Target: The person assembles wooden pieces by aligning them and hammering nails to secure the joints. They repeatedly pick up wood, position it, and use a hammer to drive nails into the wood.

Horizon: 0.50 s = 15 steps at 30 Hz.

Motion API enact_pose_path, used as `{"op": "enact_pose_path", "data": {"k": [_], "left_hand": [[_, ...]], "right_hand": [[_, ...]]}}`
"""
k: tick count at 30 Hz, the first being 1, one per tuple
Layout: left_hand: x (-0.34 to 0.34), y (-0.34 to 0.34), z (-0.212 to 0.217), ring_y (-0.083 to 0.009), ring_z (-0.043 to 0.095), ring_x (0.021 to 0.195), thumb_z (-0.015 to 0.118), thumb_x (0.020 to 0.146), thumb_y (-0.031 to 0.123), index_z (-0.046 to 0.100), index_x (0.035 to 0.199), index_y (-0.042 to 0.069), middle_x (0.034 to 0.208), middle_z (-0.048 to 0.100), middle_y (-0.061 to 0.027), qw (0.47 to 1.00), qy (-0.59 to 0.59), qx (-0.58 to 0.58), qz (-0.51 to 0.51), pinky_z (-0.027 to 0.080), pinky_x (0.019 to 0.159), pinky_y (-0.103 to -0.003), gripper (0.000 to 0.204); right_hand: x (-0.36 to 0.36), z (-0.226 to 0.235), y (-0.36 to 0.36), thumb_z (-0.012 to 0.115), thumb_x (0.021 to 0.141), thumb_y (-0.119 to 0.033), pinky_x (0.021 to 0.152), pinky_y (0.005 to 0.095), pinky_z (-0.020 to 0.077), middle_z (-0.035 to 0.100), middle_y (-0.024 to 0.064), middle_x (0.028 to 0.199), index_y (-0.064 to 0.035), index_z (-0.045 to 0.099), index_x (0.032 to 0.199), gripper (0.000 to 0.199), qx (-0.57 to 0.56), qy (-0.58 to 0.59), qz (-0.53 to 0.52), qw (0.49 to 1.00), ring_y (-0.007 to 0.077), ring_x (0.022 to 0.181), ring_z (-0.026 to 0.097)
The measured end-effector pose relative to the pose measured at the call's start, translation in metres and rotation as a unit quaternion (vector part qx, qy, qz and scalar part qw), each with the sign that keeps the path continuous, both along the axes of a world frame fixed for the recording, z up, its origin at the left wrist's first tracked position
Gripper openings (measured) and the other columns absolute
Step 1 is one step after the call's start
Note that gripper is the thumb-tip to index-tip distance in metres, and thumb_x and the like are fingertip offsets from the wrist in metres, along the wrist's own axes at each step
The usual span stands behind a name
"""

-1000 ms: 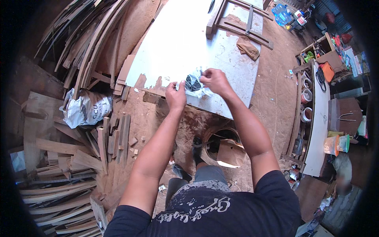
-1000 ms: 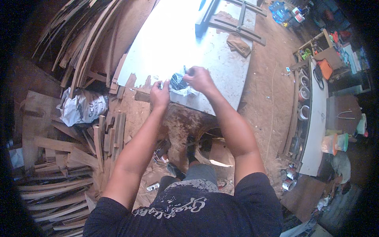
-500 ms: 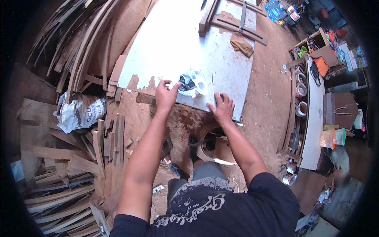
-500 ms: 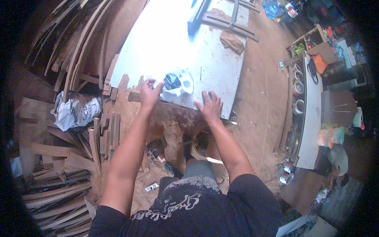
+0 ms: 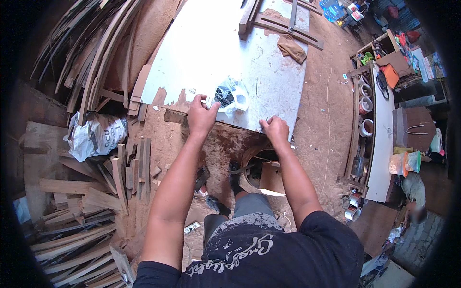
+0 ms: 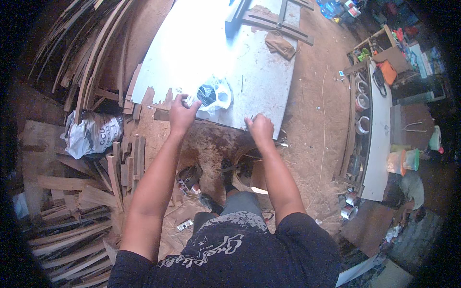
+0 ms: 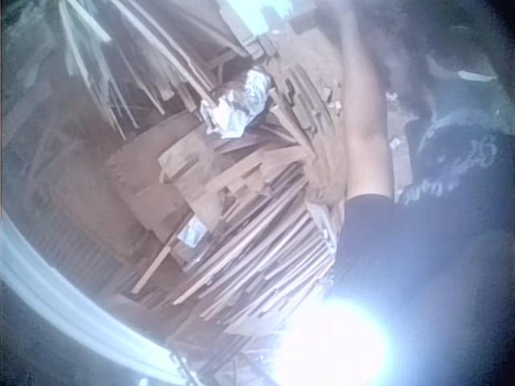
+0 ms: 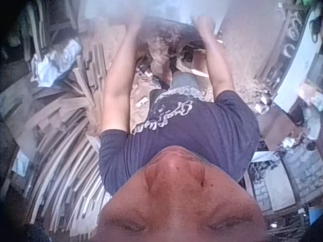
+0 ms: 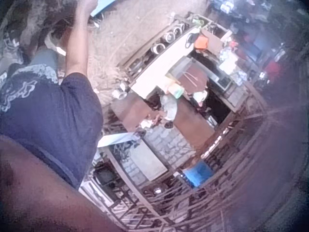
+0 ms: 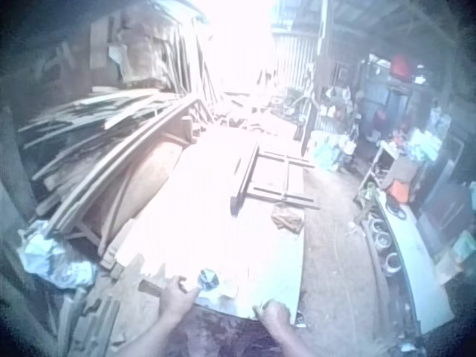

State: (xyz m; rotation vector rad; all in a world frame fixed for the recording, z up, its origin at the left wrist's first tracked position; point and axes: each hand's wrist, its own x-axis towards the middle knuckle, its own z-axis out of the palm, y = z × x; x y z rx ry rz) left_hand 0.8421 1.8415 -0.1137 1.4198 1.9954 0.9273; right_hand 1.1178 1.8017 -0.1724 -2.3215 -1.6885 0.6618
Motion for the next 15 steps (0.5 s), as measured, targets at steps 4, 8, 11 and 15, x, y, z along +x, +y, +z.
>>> {"op": "enact_pose_path", "data": {"k": [4,8,11,15], "left_hand": [[0.002,0.004,0.002,-0.0312,0.067,0.074,0.079,0.086,0.033,0.071,0.11,0.006,0.081,0.067,-0.0106,0.999,0.049,0.014,-0.011,0.055,0.074,-0.045,0.036],[0.002,0.004,0.004,-0.0302,0.066,0.079,0.075,0.092,0.035,0.073,0.105,0.004,0.088,0.066,-0.013,0.999,0.013,0.036,0.016,0.054,0.075,-0.044,0.033],[0.007,0.004,-0.004,-0.0298,0.064,0.08,0.074,0.094,0.035,0.072,0.102,0.002,0.09,0.066,-0.0138,0.994,0.003,0.111,0.01,0.052,0.075,-0.043,0.034],[0.018,0.007,-0.002,-0.0284,0.064,0.079,0.076,0.094,0.032,0.069,0.102,0.001,0.089,0.065,-0.0134,0.99,-0.025,0.136,0.019,0.051,0.073,-0.041,0.033]], "right_hand": [[-0.005,-0.02,0.006,0.074,0.087,-0.032,0.083,0.0559,0.0574,0.074,0.0286,0.091,0.0031,0.074,0.088,0.035,-0.018,-0.015,0.064,0.998,0.0477,0.088,0.072],[-0.019,0.011,0.056,0.073,0.085,-0.026,0.084,0.0547,0.0578,0.074,0.0289,0.094,0.0028,0.075,0.09,0.029,-0.018,-0.007,0.078,0.997,0.0469,0.09,0.073],[-0.015,0.008,0.111,0.075,0.082,-0.022,0.087,0.0535,0.0582,0.075,0.0289,0.098,0.0031,0.077,0.092,0.027,0.115,0.056,-0.002,0.992,0.0463,0.095,0.073],[-0.016,-0.01,0.156,0.076,0.083,-0.025,0.091,0.0519,0.0579,0.075,0.0288,0.102,0.0024,0.077,0.097,0.031,0.077,0.037,-0.021,0.996,0.0451,0.1,0.073]]}}
